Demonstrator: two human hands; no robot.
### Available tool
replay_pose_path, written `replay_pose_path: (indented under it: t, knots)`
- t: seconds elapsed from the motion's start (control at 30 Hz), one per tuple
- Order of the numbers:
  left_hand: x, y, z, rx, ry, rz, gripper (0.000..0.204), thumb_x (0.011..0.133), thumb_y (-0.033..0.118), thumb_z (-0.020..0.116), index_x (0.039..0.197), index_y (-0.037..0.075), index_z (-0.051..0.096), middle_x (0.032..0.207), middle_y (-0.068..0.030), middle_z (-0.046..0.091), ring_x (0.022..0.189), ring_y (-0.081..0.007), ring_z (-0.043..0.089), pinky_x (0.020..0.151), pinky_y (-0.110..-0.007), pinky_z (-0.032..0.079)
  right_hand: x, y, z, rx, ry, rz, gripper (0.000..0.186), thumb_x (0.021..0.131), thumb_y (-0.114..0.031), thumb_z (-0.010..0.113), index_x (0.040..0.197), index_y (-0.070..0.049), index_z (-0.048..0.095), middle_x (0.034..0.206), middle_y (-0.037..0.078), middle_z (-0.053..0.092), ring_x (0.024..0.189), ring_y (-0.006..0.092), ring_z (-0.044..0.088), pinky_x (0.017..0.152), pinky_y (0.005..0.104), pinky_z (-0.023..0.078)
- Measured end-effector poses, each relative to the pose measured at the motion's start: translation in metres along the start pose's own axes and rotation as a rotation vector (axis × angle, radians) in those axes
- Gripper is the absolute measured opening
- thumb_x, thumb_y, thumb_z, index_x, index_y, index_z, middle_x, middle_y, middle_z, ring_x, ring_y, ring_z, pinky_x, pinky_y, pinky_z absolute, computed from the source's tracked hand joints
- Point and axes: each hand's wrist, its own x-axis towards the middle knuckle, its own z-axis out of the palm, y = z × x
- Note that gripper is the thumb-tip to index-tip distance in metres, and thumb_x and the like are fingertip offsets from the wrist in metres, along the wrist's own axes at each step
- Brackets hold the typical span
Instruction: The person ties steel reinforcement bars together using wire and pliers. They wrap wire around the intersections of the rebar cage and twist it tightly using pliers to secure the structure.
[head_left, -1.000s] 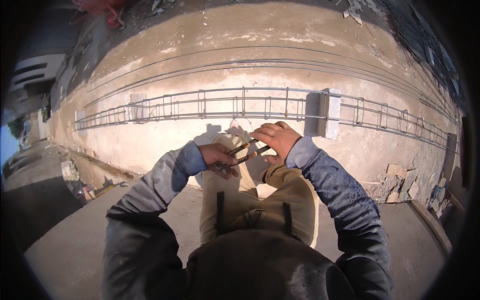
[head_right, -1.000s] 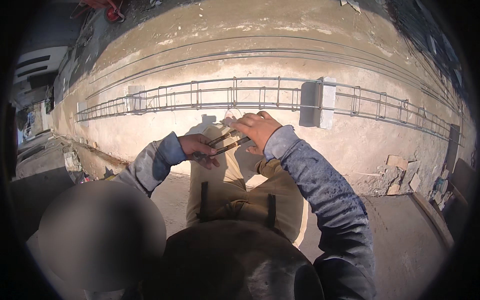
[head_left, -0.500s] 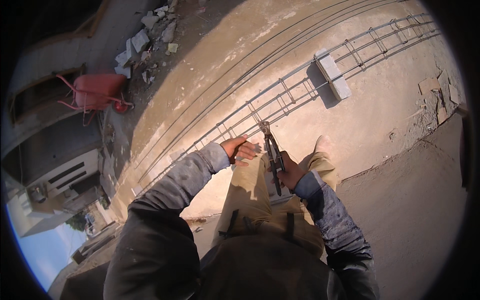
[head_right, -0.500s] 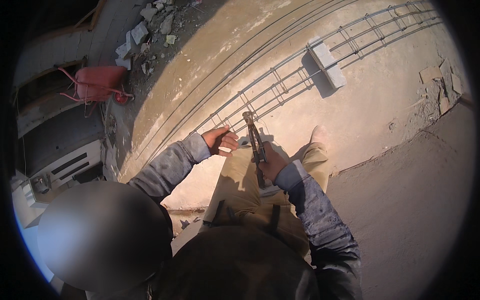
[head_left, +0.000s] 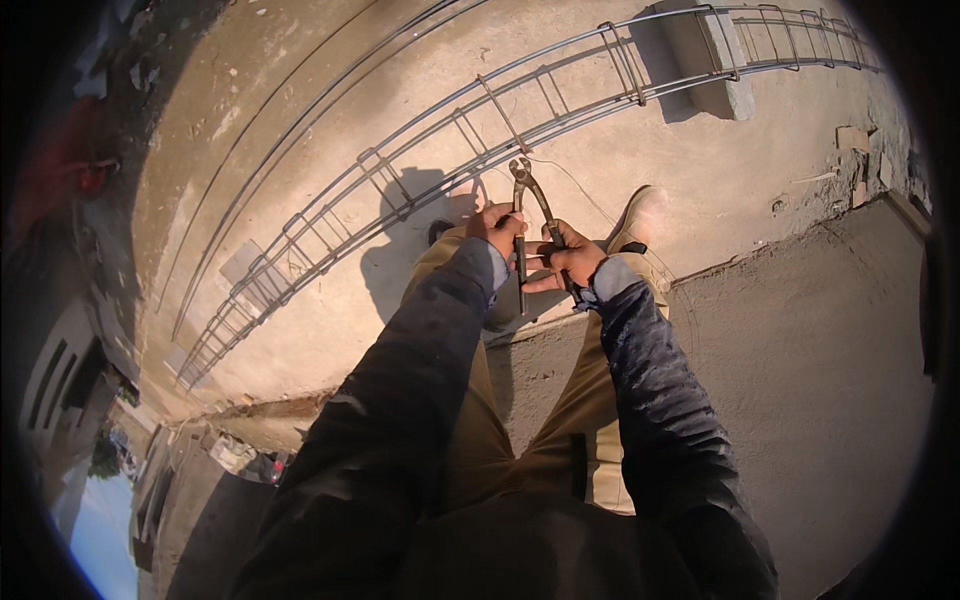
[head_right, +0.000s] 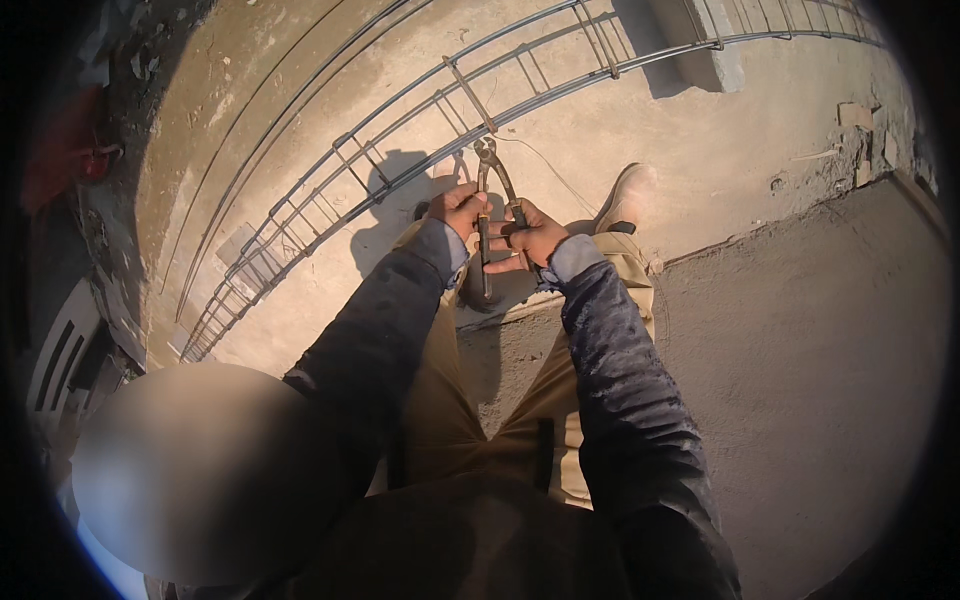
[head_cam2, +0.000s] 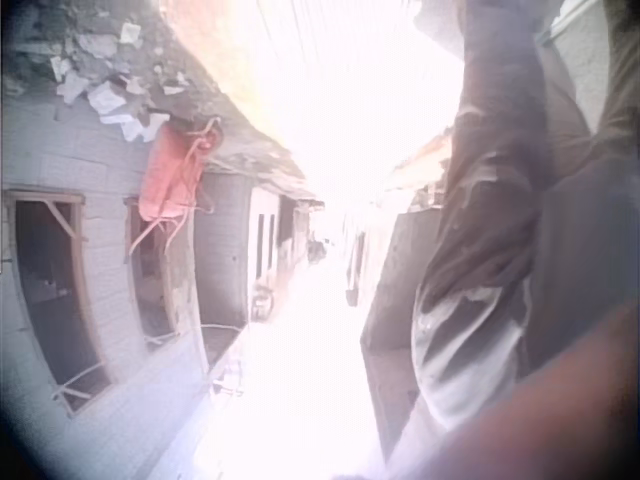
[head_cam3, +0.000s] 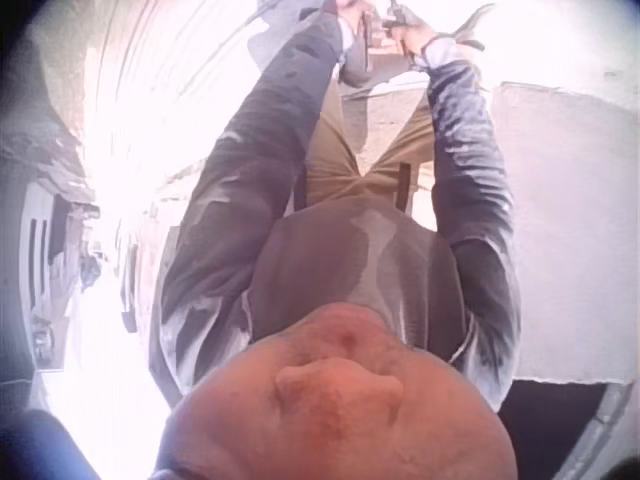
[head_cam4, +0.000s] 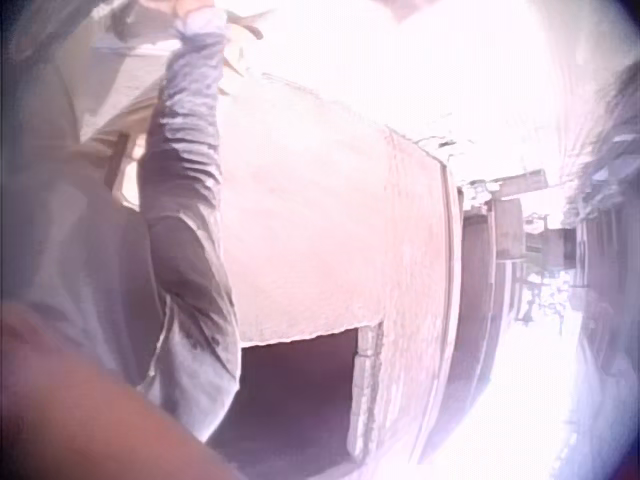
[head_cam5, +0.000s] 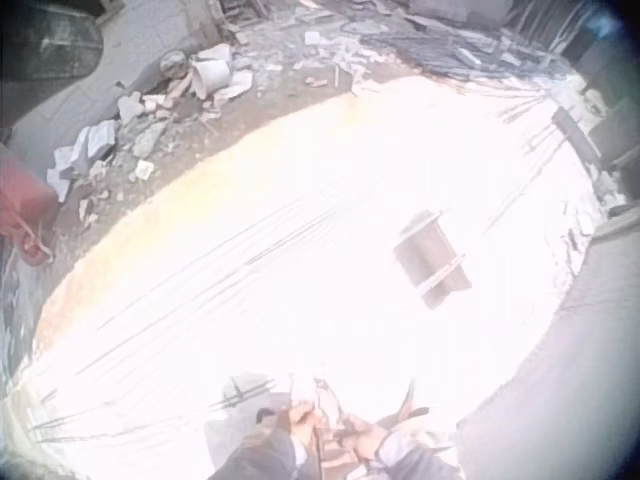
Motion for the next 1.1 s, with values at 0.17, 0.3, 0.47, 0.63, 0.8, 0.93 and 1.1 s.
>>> replay_pose_path:
  t: [0.17, 0.3, 0.47, 0.63, 0.8, 0.93, 1.1]
  knots:
    - [0.009, 0.004, 0.006, 0.066, 0.002, 0.059, 0.028, 0.080, 0.013, 0.058, 0.102, -0.004, 0.056, 0.077, -0.0092, 0.061, 0.065, -0.0147, 0.057, 0.061, -0.026, 0.048, 0.007, -0.011, -0.009, -0.007, 0.010, -0.006, 0.050, 0.064, 0.022, 0.028, 0.100, -0.011, 0.038, 0.125, 0.025, 0.035, 0.113, 0.0432, 0.041, 0.087, 0.0590, 0.041]
    - [0.018, -0.009, 0.014, 0.051, 0.082, 0.093, 0.027, 0.078, 0.013, 0.059, 0.100, -0.004, 0.057, 0.076, -0.0106, 0.061, 0.064, -0.0155, 0.057, 0.058, -0.028, 0.048, 0.008, -0.015, -0.006, -0.036, 0.070, 0.006, 0.051, 0.067, 0.021, 0.028, 0.104, -0.011, 0.041, 0.130, 0.027, 0.029, 0.116, 0.0435, 0.038, 0.089, 0.0585, 0.039]
    - [0.019, -0.012, 0.020, 0.112, 0.138, 0.117, 0.028, 0.075, 0.015, 0.062, 0.097, -0.002, 0.060, 0.074, -0.0101, 0.061, 0.063, -0.0157, 0.057, 0.055, -0.028, 0.047, 0.006, -0.025, -0.008, -0.105, 0.060, 0.046, 0.053, 0.068, 0.021, 0.029, 0.105, -0.014, 0.045, 0.131, 0.026, 0.028, 0.119, 0.0413, 0.036, 0.090, 0.0598, 0.037]
    - [0.014, -0.009, 0.031, 0.154, 0.223, 0.084, 0.026, 0.074, 0.014, 0.063, 0.094, -0.002, 0.061, 0.073, -0.0104, 0.062, 0.063, -0.0154, 0.058, 0.056, -0.028, 0.047, 0.000, -0.034, -0.010, -0.004, 0.061, 0.112, 0.051, 0.069, 0.020, 0.030, 0.105, -0.012, 0.043, 0.126, 0.024, 0.034, 0.116, 0.0388, 0.039, 0.089, 0.0620, 0.037]
    - [0.015, -0.015, 0.039, -0.005, 0.205, 0.022, 0.023, 0.078, 0.009, 0.059, 0.098, -0.003, 0.058, 0.079, -0.0118, 0.063, 0.070, -0.0166, 0.061, 0.059, -0.027, 0.049, 0.000, -0.047, -0.022, -0.015, 0.053, 0.217, 0.047, 0.071, 0.019, 0.030, 0.104, -0.013, 0.040, 0.125, 0.027, 0.033, 0.116, 0.0431, 0.038, 0.087, 0.0635, 0.037]
    - [0.019, -0.013, 0.041, 0.088, 0.214, 0.063, 0.026, 0.079, 0.008, 0.057, 0.101, -0.007, 0.055, 0.082, -0.0125, 0.063, 0.073, -0.0180, 0.062, 0.061, -0.028, 0.050, 0.007, -0.050, -0.023, -0.172, 0.216, 0.342, 0.040, 0.081, 0.007, 0.038, 0.115, -0.011, 0.027, 0.113, 0.021, 0.047, 0.101, 0.0396, 0.053, 0.079, 0.0537, 0.045]
    - [0.026, -0.003, 0.029, -0.343, 0.017, -0.235, 0.025, 0.080, 0.014, 0.062, 0.098, -0.002, 0.057, 0.090, -0.0103, 0.060, 0.075, -0.0197, 0.061, 0.064, -0.033, 0.052, 0.014, -0.055, -0.040, -0.396, 0.101, 0.357, 0.025, 0.092, -0.024, 0.037, 0.112, -0.009, 0.040, 0.094, 0.012, 0.059, 0.088, 0.0304, 0.059, 0.072, 0.0401, 0.047]
